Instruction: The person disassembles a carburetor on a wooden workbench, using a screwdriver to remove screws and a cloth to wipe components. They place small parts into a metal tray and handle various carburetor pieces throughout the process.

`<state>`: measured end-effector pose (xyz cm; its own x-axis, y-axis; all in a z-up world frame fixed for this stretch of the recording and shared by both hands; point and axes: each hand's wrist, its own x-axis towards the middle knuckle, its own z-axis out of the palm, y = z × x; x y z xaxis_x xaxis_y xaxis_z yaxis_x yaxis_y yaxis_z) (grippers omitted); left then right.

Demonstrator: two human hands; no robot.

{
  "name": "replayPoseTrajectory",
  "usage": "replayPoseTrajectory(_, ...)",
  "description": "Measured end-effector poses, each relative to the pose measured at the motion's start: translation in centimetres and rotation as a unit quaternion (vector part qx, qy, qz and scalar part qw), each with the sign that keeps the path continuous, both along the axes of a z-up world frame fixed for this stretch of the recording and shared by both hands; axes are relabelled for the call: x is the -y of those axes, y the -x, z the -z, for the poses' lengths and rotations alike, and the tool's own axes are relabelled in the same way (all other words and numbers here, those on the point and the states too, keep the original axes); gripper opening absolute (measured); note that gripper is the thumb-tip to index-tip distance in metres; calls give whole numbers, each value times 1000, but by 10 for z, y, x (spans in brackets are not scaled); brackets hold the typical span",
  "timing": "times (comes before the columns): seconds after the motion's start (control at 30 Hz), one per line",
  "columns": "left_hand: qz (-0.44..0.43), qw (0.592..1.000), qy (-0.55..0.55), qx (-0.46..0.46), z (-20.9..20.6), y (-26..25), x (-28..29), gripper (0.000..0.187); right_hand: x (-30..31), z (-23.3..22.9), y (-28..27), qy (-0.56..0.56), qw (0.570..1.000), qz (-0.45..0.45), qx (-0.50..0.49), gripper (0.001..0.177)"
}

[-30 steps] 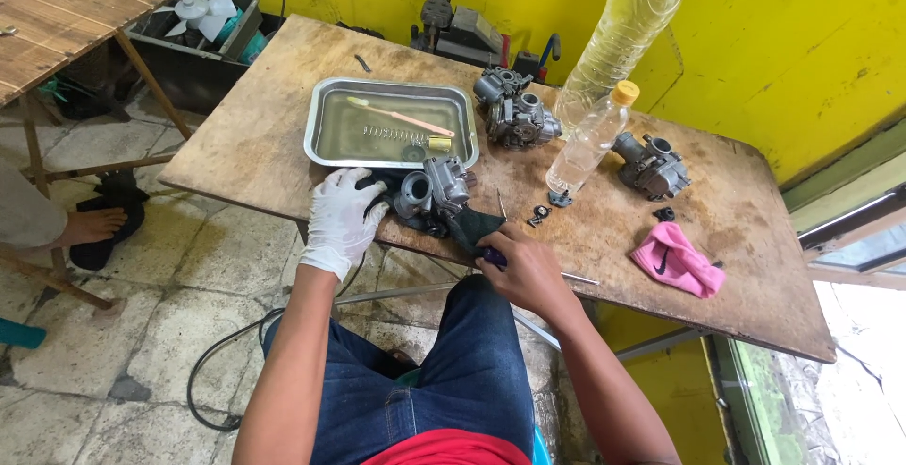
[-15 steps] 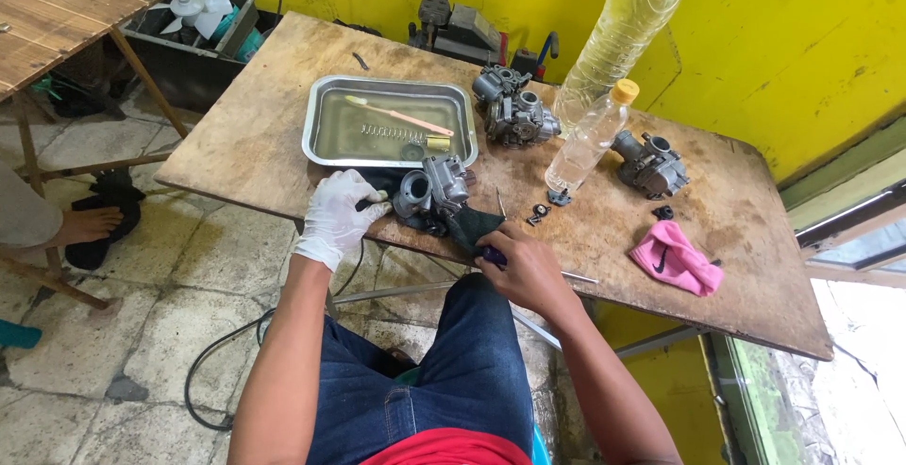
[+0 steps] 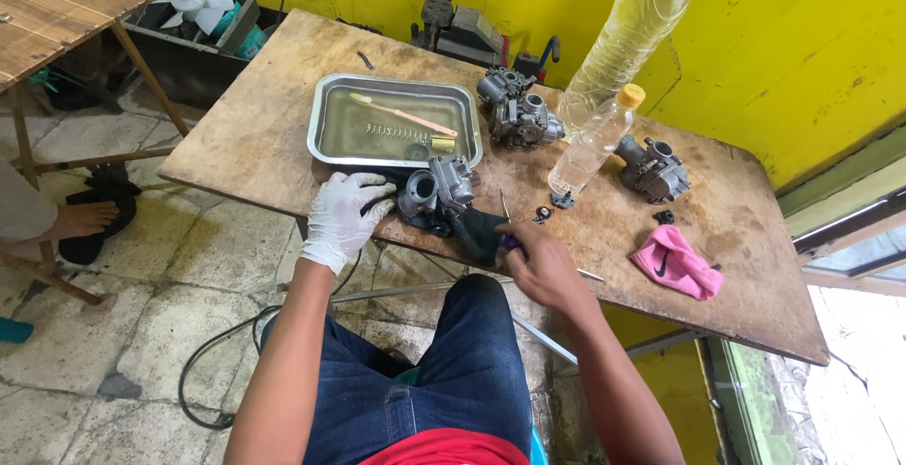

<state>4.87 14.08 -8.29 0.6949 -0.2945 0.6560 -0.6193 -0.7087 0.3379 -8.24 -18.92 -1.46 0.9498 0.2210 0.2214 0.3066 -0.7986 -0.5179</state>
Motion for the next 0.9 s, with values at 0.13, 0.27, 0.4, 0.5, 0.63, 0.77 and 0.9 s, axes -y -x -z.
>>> replayPoseTrajectory(0.13, -1, 1000, 11, -2, 7, -4, 0, 17, 26, 5, -8, 12, 996, 33, 79, 43)
replayPoseTrajectory(0.27, -8, 1000, 15, -2, 9, -4, 1, 17, 51, 6, -12, 23, 974, 103, 200, 44)
replayPoseTrajectory(0.4, -13, 1000, 11, 2, 8, -5, 1, 15, 73, 5, -9, 92, 959, 153, 218, 41)
replayPoseTrajectory(0.5, -10, 1000, 11, 9, 6, -4, 1, 15, 88, 19, -11, 121, 954, 180, 207, 41)
replayPoseTrajectory(0.63, -7, 1000, 18, 9, 2, -1, 1, 14, 89, 23, -8, 169, 944, 211, 190, 37)
replayPoseTrajectory(0.77, -8, 1000, 14, 6, 2, -1, 1, 15, 87, 24, -9, 165, 939, 224, 200, 36)
replayPoseTrajectory(0.9, -11, 1000, 10, 6, 0, 1, 2, 17, 73, 8, -9, 136, 938, 229, 223, 34)
